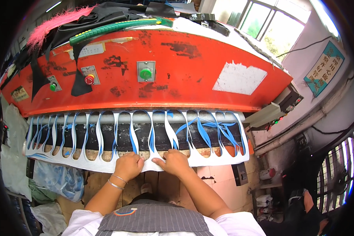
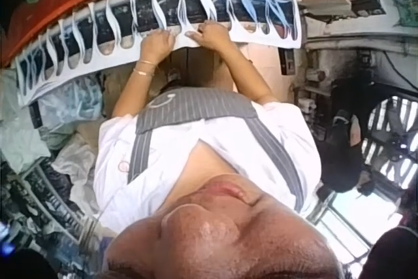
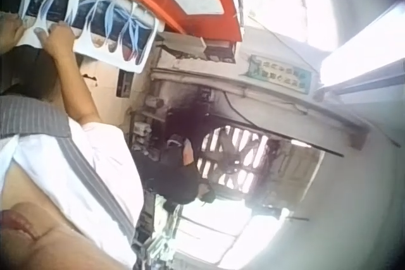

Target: Manually cutting and punching out shoe sole components using a mechanical press and die.

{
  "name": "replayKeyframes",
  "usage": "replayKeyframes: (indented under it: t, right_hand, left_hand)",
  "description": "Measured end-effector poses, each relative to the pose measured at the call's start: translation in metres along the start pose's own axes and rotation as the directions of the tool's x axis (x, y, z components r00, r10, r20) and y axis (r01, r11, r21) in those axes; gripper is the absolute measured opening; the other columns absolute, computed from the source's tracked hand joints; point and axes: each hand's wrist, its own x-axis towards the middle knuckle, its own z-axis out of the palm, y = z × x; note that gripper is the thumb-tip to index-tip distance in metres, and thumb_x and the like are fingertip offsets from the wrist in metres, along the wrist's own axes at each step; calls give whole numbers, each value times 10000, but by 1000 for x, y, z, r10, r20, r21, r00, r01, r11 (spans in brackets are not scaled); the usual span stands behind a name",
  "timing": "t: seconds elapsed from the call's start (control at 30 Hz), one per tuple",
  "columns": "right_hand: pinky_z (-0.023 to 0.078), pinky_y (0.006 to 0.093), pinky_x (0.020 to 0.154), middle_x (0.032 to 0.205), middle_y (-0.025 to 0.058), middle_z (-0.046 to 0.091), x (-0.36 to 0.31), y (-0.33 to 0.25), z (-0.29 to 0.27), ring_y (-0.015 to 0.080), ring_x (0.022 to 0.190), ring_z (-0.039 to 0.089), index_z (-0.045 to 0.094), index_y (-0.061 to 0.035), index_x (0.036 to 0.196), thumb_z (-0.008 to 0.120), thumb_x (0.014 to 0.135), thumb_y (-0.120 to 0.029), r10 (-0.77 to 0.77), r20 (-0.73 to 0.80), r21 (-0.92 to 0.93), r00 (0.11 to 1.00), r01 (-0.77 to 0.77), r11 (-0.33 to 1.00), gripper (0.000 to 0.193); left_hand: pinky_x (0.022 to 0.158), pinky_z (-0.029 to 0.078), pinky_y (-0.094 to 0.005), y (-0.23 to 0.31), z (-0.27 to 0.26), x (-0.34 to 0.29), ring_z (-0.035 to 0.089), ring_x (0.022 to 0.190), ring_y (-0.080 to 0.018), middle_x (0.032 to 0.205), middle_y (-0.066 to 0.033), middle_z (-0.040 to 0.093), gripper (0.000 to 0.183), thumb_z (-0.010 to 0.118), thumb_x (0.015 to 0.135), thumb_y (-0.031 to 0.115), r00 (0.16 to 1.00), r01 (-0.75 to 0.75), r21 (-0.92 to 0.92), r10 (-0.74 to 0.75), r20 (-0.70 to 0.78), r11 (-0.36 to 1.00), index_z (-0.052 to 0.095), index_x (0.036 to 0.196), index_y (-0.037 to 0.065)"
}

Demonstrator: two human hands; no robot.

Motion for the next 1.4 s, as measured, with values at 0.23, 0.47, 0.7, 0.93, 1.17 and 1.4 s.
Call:
replayKeyframes:
  t: [0.23, 0.47, 0.7, 0.93, 1.17, 1.4]
  right_hand:
    - [503, 469, 712, 790, 223, 655, -37, 4, -7, 382, 800, 640, 703, -3, 796, 511, 845, -635, -169, 316, 38, 934, 165, 985, 663]
    - [497, 410, 803, 982, 133, 650, -8, 37, -65, 327, 963, 601, 655, -55, 1003, 672, 836, -288, -370, -62, 159, 927, 376, 913, 288]
    - [506, 377, 776, 934, 94, 611, 26, 86, 15, 284, 936, 598, 650, -77, 913, 688, 782, -154, -448, -108, 132, 888, 459, 878, 157]
    - [443, 365, 710, 802, 93, 547, 31, 90, 8, 293, 807, 535, 603, -51, 795, 674, 775, -78, -509, -327, 436, 796, 605, 666, 79]
    - [495, 395, 796, 934, 90, 656, 71, 86, -16, 273, 895, 631, 693, -135, 974, 683, 785, -215, -595, 354, 101, 721, 603, 791, 205]
    - [406, 420, 1008, 1413, 55, 409, 142, 36, -8, 252, 1342, 365, 548, -175, 1243, 804, 641, -143, -557, 423, -405, 715, 699, 589, 655]
  left_hand:
    - [656, 513, -433, 11, 2, -34, 650, 730, -334, 761, -144, 662, 363, 600, 793, 410, 961, 88, 32, -93, 261, 996, 719, 704, 78]
    - [704, 511, -399, 44, -7, 2, 632, 850, -301, 935, -101, 639, 237, 650, 829, 328, 970, -126, -102, 144, 196, 987, 705, 841, 97]
    - [694, 500, -353, 35, 79, 39, 610, 847, -251, 856, -46, 596, 151, 736, 763, 232, 994, -102, -261, 108, 7, 960, 680, 805, 97]
    - [664, 454, -349, 38, 74, 48, 562, 745, -260, 756, -72, 553, 128, 737, 744, 165, 955, -270, -412, 186, -232, 870, 663, 742, 61]
    - [745, 410, -379, 22, 113, 24, 567, 819, -250, 811, -55, 571, 143, 740, 738, 216, 981, -179, -308, 146, -128, 934, 685, 801, 101]
    - [744, 413, -370, 25, 113, 23, 544, 825, -252, 835, -42, 580, 97, 698, 771, 179, 949, -289, -331, 222, -226, 898, 665, 796, 91]
